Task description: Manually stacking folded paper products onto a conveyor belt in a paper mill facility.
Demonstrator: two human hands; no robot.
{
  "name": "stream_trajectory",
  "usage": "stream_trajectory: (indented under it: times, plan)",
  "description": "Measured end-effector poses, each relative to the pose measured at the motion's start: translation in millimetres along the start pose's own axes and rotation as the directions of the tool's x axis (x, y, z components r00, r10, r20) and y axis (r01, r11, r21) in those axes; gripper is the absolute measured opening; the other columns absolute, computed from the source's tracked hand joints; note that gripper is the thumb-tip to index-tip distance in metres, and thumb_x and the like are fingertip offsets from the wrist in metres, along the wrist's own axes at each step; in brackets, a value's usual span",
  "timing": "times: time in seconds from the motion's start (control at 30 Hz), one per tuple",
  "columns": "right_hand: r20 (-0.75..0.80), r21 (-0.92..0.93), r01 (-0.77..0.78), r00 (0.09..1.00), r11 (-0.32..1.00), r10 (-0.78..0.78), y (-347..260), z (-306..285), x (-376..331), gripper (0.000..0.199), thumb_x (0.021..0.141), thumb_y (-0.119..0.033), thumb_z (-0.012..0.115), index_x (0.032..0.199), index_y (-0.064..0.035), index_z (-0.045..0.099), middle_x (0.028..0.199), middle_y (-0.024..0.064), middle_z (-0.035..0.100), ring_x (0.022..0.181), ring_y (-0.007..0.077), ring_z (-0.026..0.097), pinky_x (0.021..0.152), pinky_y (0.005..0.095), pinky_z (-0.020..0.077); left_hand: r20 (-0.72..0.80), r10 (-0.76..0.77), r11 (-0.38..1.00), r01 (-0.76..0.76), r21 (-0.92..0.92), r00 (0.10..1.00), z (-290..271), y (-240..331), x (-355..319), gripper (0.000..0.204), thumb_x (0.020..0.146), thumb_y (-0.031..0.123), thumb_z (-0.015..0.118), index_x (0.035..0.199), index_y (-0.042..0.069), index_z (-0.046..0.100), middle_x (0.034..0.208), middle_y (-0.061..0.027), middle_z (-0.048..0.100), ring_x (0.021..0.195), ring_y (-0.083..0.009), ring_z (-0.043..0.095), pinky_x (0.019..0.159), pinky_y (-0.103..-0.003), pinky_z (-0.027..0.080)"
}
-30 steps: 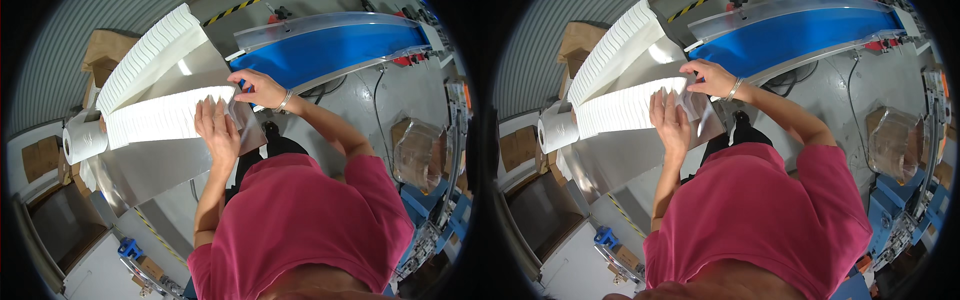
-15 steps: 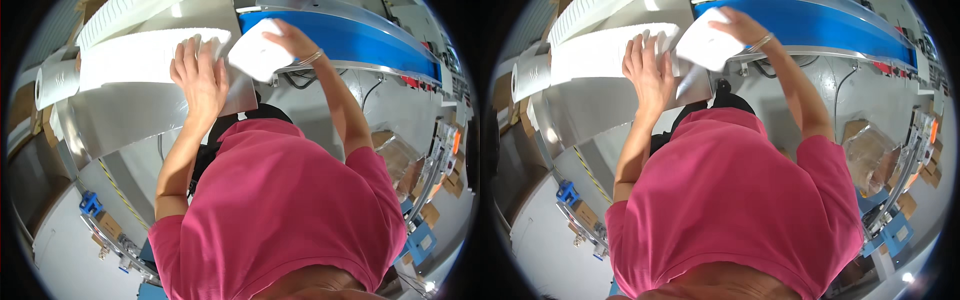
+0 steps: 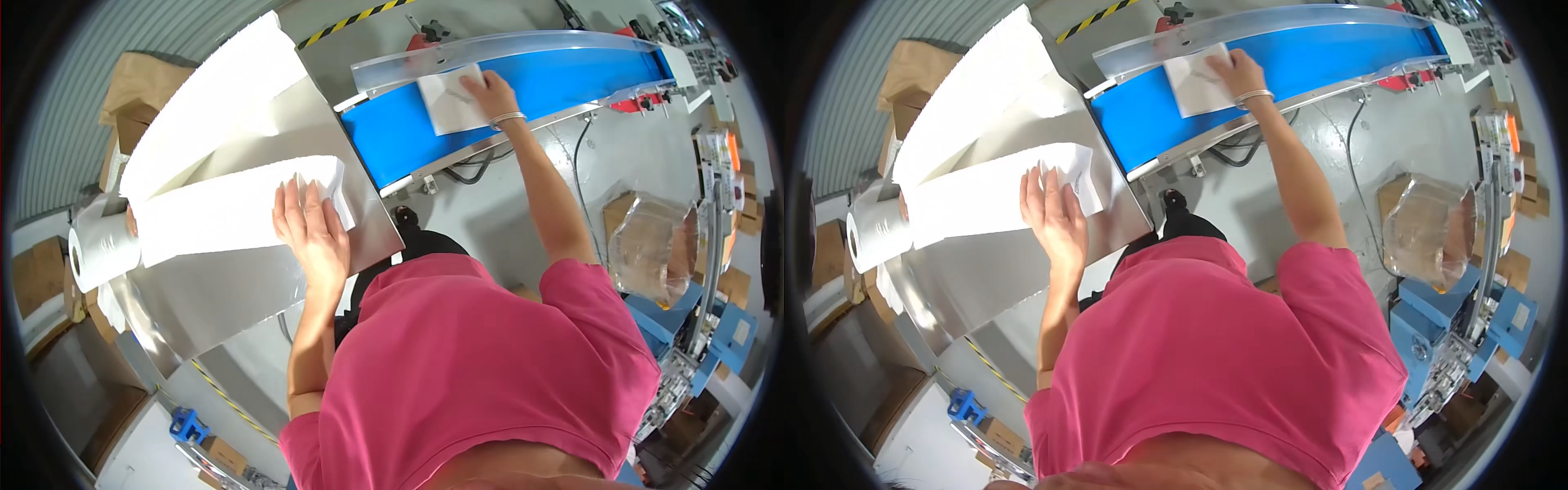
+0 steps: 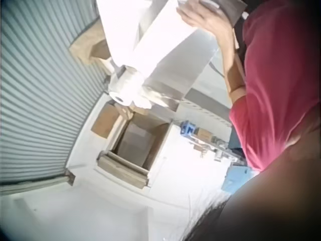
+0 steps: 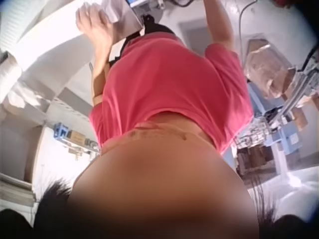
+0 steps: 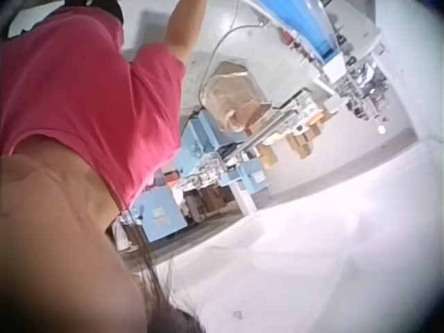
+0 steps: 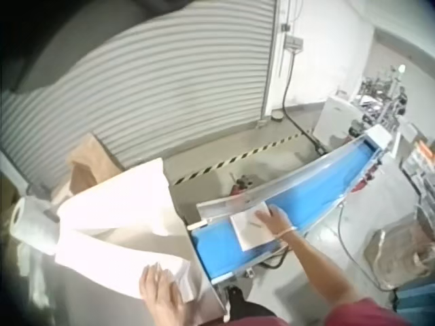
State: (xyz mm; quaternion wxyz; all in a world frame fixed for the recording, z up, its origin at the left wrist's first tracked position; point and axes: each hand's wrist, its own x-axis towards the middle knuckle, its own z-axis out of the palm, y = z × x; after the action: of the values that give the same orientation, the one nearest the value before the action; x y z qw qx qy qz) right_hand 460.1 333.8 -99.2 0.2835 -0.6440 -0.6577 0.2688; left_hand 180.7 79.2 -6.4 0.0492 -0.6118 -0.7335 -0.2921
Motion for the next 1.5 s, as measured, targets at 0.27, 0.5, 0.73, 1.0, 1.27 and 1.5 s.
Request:
stream_trajectory:
  times: [0.27,0.5,0.73,1.0,1.27,1.5]
  plan:
    - [0.364,0.38,0.443,0.736,0.812,-0.571,-88.3,6.7,-57.7,0.055,0.073,-0.021,0.079,0.121,-0.0096,0.055,0.122,0.0091,0.054,0.101,0.0264,0.058,0.08,0.039,0.0495,0.011,0.045,0.999,-0.045,-0.011,0.999,4.7,-5.1,0.5,0.028,0.083,0.004,0.062,0.111,0.005,0.066,0.138,-0.0158,0.044,0.132,-0.0376,0.033,0.107,-0.053,0.022]
    - [0.465,0.581,0.565,0.359,0.586,-0.809,-134.9,75.2,-78.8,0.048,0.07,-0.016,0.078,0.113,-0.0105,0.056,0.117,0.0053,0.054,0.107,0.0226,0.052,0.094,0.0347,0.0408,0.067,0.101,0.994,-0.103,0.03,0.993,-5.6,1.3,4.2,0.024,0.085,0.007,0.061,0.108,0.008,0.068,0.137,-0.016,0.045,0.13,-0.0392,0.036,0.106,-0.05,0.024]
    - [0.626,0.566,0.338,0.417,0.752,-0.659,-144.2,56.7,-82.4,0.048,0.07,-0.017,0.079,0.113,-0.0098,0.056,0.115,0.0061,0.056,0.108,0.0245,0.052,0.092,0.0348,0.0422,0.08,0.117,0.992,-0.12,0.026,0.99,-1.2,-13.5,-2.1,0.021,0.09,0.019,0.06,0.106,0.009,0.068,0.139,-0.0141,0.041,0.132,-0.0373,0.032,0.106,-0.053,0.021]
    - [0.56,0.542,0.149,0.669,0.827,-0.488,-101.4,51.4,-76.0,0.032,0.091,-0.035,0.062,0.1,-0.0043,0.061,0.09,0.0059,0.062,0.084,0.0135,0.058,0.077,0.0286,0.0467,0.0,0.023,0.994,-0.023,0.105,1.0,-7.5,-14.4,-1.4,0.039,0.088,0.019,0.061,0.123,0.003,0.055,0.136,-0.0165,0.044,0.129,-0.0385,0.035,0.104,-0.053,0.026]
    - [-0.26,-0.291,-0.077,0.966,0.954,-0.002,-26.6,3.3,-19.6,0.04,0.085,-0.034,0.068,0.114,-0.0082,0.058,0.103,0.0136,0.063,0.094,0.026,0.061,0.081,0.0314,0.0458,-0.019,0.053,0.999,-0.053,0.015,0.998,-1.7,-19.6,-0.5,0.038,0.083,0.006,0.064,0.121,0.006,0.06,0.135,-0.0143,0.046,0.127,-0.0372,0.039,0.104,-0.051,0.028]
    - [0.412,0.477,0.493,0.606,0.728,-0.68,-128.2,45.8,-84.8,0.058,0.07,-0.02,0.078,0.123,-0.013,0.055,0.122,0.0113,0.053,0.114,0.0297,0.05,0.095,0.0402,0.0422,0.013,0.078,0.996,-0.078,0.032,0.997,-9.0,-22.4,-3.1,0.031,0.083,0.006,0.065,0.114,0.009,0.065,0.136,-0.0132,0.046,0.13,-0.0363,0.037,0.105,-0.052,0.026]
